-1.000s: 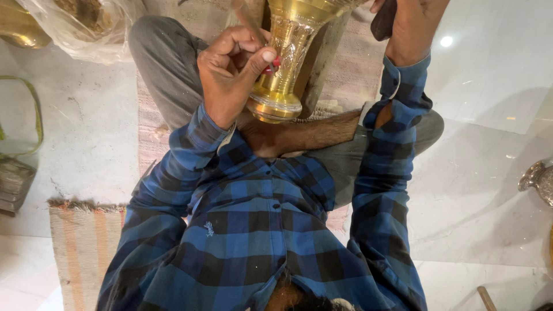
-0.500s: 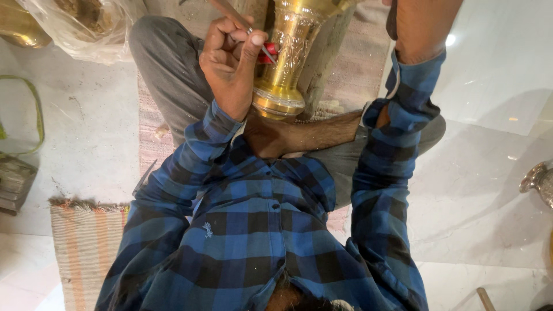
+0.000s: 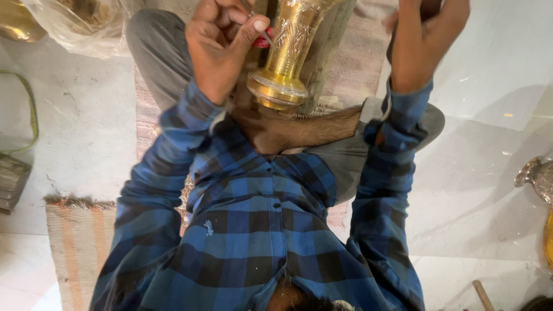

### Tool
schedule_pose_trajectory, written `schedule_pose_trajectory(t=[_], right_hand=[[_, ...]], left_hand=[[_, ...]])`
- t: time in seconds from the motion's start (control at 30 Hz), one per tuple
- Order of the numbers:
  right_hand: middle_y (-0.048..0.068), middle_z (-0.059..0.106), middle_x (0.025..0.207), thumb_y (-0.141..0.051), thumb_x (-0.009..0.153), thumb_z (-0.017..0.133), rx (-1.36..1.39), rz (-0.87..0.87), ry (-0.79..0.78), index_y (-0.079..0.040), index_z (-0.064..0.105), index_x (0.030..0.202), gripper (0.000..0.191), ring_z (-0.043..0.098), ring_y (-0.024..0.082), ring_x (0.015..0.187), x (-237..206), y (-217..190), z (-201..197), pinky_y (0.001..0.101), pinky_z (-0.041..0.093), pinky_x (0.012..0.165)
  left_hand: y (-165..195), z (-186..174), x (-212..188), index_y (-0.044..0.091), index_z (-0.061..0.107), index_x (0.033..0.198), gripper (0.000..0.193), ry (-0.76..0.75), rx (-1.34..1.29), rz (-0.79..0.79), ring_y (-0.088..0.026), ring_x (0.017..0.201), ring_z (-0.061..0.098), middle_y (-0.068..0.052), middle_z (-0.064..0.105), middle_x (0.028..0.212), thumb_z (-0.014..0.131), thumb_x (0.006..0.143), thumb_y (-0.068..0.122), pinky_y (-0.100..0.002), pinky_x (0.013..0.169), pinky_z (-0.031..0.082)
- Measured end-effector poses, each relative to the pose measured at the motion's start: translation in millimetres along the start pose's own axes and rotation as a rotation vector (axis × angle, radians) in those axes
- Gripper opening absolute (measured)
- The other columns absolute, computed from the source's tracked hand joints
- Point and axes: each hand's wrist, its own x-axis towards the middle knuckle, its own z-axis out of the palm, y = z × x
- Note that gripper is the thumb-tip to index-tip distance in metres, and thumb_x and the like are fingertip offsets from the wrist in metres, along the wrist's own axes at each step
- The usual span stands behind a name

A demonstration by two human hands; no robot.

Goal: The person sits cross-legged on the floor with a brass vase held against a wooden block, and decorates its surface by driving a small chisel-like punch with a wooden mallet, repositioning the vase and punch repeatedly to work different areas of the engraved pattern.

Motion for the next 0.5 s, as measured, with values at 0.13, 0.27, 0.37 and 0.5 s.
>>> schedule_pose_trajectory(t=[0.13, 0.27, 0.37, 0.5], right_hand=[[0.004, 0.06, 0.081, -0.024, 0.117, 0.064, -0.073, 0.317, -0.206, 0.002, 0.057, 0.133, 0.031, 0.058, 0.013, 0.062, -51, -7, -18, 0.0281, 0.054, 0.057], [0.003, 0.061, 0.092, -0.023, 0.114, 0.063, -0.114, 0.42, -0.18, 0.004, 0.046, 0.146, 0.045, 0.058, 0.011, 0.077, -106, -25, -44, 0.0263, 0.052, 0.069], [0.005, 0.062, 0.101, -0.022, 0.117, 0.055, -0.163, 0.292, -0.059, 0.0, 0.042, 0.15, 0.042, 0.061, 0.012, 0.084, -138, -26, -55, 0.0255, 0.052, 0.077], [0.015, 0.063, 0.123, -0.006, 0.111, 0.062, -0.448, 0.186, -0.207, 0.0, 0.038, 0.163, 0.057, 0.062, 0.024, 0.113, -164, -26, -62, 0.0364, 0.053, 0.103]], left_hand=[[18, -18, 19, -0.002, 0.065, 0.119, 0.015, -0.347, 0.248, 0.1, -0.016, 0.092, 0.078, -0.013, 0.076, 0.101, 0.078, 0.115, 0.002, -0.027, 0.083, 0.066], [21, -4, 40, 0.004, 0.072, 0.111, 0.013, -0.569, 0.34, 0.011, -0.016, 0.09, 0.077, -0.01, 0.077, 0.098, 0.082, 0.109, 0.011, -0.028, 0.083, 0.067], [20, 9, 54, 0.004, 0.068, 0.12, 0.022, -0.72, 0.388, 0.026, -0.017, 0.094, 0.078, -0.009, 0.076, 0.1, 0.083, 0.108, 0.016, -0.03, 0.085, 0.067], [18, 15, 71, 0.006, 0.061, 0.143, 0.046, -0.868, 0.516, 0.054, -0.021, 0.092, 0.076, -0.011, 0.075, 0.104, 0.08, 0.103, 0.019, -0.034, 0.083, 0.064]])
